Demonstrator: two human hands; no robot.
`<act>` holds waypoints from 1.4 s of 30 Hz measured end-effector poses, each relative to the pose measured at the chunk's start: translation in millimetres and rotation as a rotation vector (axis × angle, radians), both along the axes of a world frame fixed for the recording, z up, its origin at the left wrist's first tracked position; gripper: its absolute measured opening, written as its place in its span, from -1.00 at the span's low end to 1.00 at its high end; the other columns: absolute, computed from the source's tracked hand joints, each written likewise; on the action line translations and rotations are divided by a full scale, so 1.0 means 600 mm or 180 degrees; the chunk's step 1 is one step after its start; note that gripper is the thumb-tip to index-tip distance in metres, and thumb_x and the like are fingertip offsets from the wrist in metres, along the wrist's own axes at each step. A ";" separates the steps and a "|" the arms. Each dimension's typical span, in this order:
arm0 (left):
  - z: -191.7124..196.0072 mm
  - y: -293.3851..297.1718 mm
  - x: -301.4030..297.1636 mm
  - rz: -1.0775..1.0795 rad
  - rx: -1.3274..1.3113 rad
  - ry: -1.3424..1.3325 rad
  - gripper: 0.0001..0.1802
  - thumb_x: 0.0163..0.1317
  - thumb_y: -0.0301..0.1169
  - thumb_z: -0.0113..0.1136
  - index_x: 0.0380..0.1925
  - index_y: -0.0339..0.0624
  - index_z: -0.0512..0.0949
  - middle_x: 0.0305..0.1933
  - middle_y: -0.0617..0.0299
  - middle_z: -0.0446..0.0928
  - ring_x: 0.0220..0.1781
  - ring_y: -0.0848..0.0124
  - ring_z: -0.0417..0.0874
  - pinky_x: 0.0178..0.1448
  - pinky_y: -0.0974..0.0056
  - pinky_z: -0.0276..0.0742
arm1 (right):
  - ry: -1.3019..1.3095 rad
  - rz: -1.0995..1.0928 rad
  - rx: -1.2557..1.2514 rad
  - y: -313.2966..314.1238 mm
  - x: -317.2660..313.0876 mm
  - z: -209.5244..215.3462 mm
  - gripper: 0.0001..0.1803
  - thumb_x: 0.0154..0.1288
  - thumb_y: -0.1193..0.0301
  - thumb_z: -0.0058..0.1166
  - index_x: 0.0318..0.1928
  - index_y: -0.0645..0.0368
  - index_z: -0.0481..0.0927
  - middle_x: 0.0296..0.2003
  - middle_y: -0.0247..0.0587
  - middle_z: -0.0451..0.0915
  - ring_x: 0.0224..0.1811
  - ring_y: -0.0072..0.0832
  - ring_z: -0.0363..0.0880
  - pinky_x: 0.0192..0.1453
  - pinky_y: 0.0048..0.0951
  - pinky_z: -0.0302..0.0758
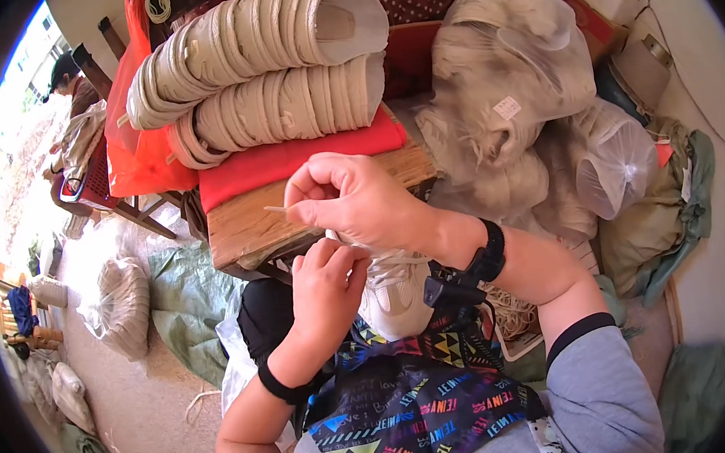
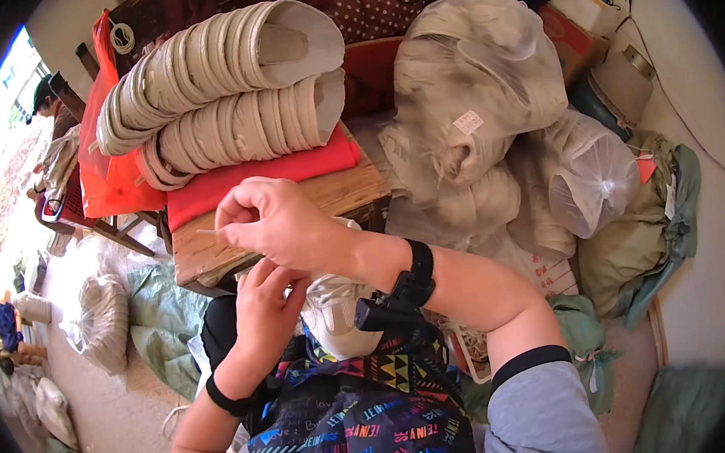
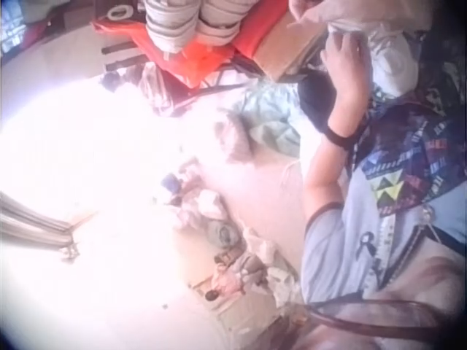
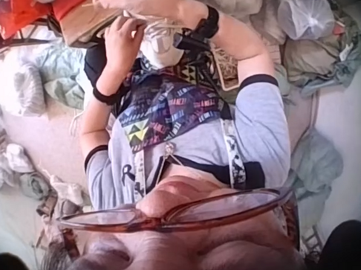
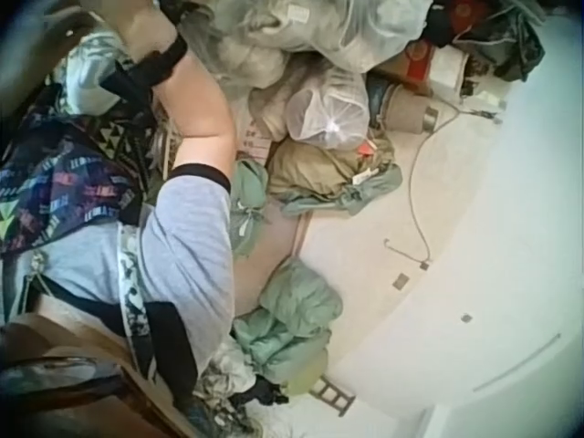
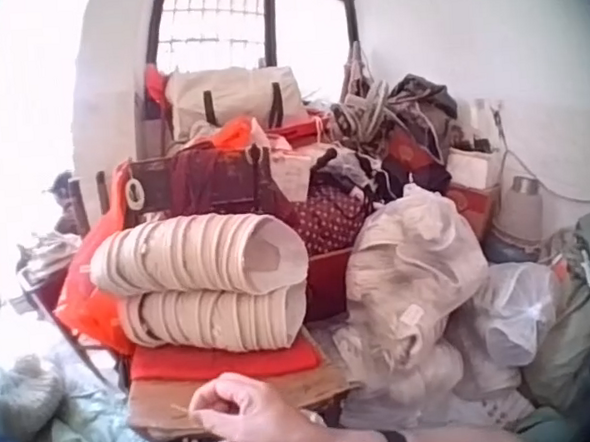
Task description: The recorder is lacing a white sneaker in a workshop setting.
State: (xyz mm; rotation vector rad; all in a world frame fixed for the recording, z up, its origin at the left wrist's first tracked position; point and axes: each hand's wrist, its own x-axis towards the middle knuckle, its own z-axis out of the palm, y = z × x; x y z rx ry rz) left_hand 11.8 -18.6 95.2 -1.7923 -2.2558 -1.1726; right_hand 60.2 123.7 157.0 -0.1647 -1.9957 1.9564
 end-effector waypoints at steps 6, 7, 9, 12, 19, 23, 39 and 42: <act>-0.015 0.023 0.008 0.0220 -0.0294 0.0883 -0.81 0.05 -0.42 0.29 -0.31 -0.14 0.53 -0.29 0.15 0.49 -0.18 0.16 0.55 -0.14 0.09 0.33 | 0.0166 0.0021 0.0019 0.005 0.016 0.025 -0.91 0.25 0.59 0.21 -0.24 0.23 0.58 -0.43 -0.53 0.46 -0.39 -0.80 0.37 -0.26 -0.67 0.39; -0.013 0.025 0.011 0.0270 -0.0447 0.0942 -0.76 0.06 -0.43 0.28 -0.24 -0.20 0.55 -0.25 0.09 0.54 -0.13 0.11 0.57 -0.09 0.06 0.36 | 0.0205 0.0018 0.0018 0.007 0.020 0.024 -0.91 0.25 0.59 0.21 -0.25 0.23 0.58 -0.42 -0.52 0.48 -0.36 -0.80 0.40 -0.24 -0.67 0.40; -0.014 0.027 0.011 0.0318 -0.0551 0.1122 -0.78 0.05 -0.42 0.27 -0.28 -0.18 0.53 -0.27 0.13 0.50 -0.15 0.15 0.55 -0.14 0.08 0.34 | 0.0237 0.0013 -0.0012 0.010 0.026 0.025 -0.91 0.24 0.59 0.21 -0.25 0.23 0.58 -0.42 -0.51 0.49 -0.34 -0.80 0.42 -0.22 -0.68 0.41; -0.015 0.036 0.010 0.0310 -0.0556 0.1163 -0.78 0.06 -0.43 0.26 -0.27 -0.19 0.53 -0.26 0.10 0.49 -0.15 0.13 0.54 -0.13 0.06 0.36 | 0.0157 -0.0130 -0.0298 0.009 0.032 0.023 -0.92 0.23 0.59 0.23 -0.29 0.23 0.59 -0.41 -0.50 0.51 -0.30 -0.79 0.46 -0.20 -0.68 0.41; -0.037 0.051 0.006 -0.0065 -0.0426 0.0821 -0.78 0.07 -0.45 0.26 -0.24 -0.19 0.56 -0.20 0.04 0.47 -0.09 0.04 0.52 -0.06 0.03 0.39 | 0.0380 -0.0382 0.0349 0.026 0.053 -0.032 -0.94 0.27 0.54 0.18 -0.26 0.21 0.57 -0.39 -0.45 0.52 -0.34 -0.74 0.47 -0.21 -0.60 0.46; -0.009 0.031 0.011 0.0346 -0.0572 0.0785 -0.78 -0.08 -0.46 0.30 -0.35 -0.08 0.57 -0.09 0.16 0.38 0.01 0.11 0.39 0.07 0.05 0.30 | -0.0265 -0.0760 0.1741 0.064 0.113 -0.057 -0.91 0.23 0.45 0.15 -0.34 0.20 0.56 -0.39 -0.23 0.52 -0.33 -0.41 0.55 -0.21 -0.38 0.49; -0.061 0.062 0.023 0.0621 -0.0054 0.0387 -0.92 -0.02 -0.50 0.28 -0.48 -0.16 0.57 0.14 0.15 0.44 0.20 -0.02 0.31 0.25 -0.02 0.22 | -0.0768 -0.1670 0.3946 -0.007 0.162 -0.158 -0.86 0.14 0.43 0.13 -0.30 0.17 0.48 -0.31 -0.16 0.47 -0.22 -0.24 0.56 -0.21 -0.28 0.56; -0.071 0.065 0.027 0.0548 0.0116 0.0072 -0.94 0.05 -0.48 0.25 -0.46 -0.15 0.55 0.18 0.13 0.40 0.25 -0.01 0.29 0.25 -0.08 0.18 | -0.0724 -0.1754 0.3503 -0.011 0.162 -0.155 -0.84 0.18 0.43 0.17 -0.27 0.16 0.48 -0.30 -0.15 0.46 -0.21 -0.21 0.56 -0.20 -0.28 0.56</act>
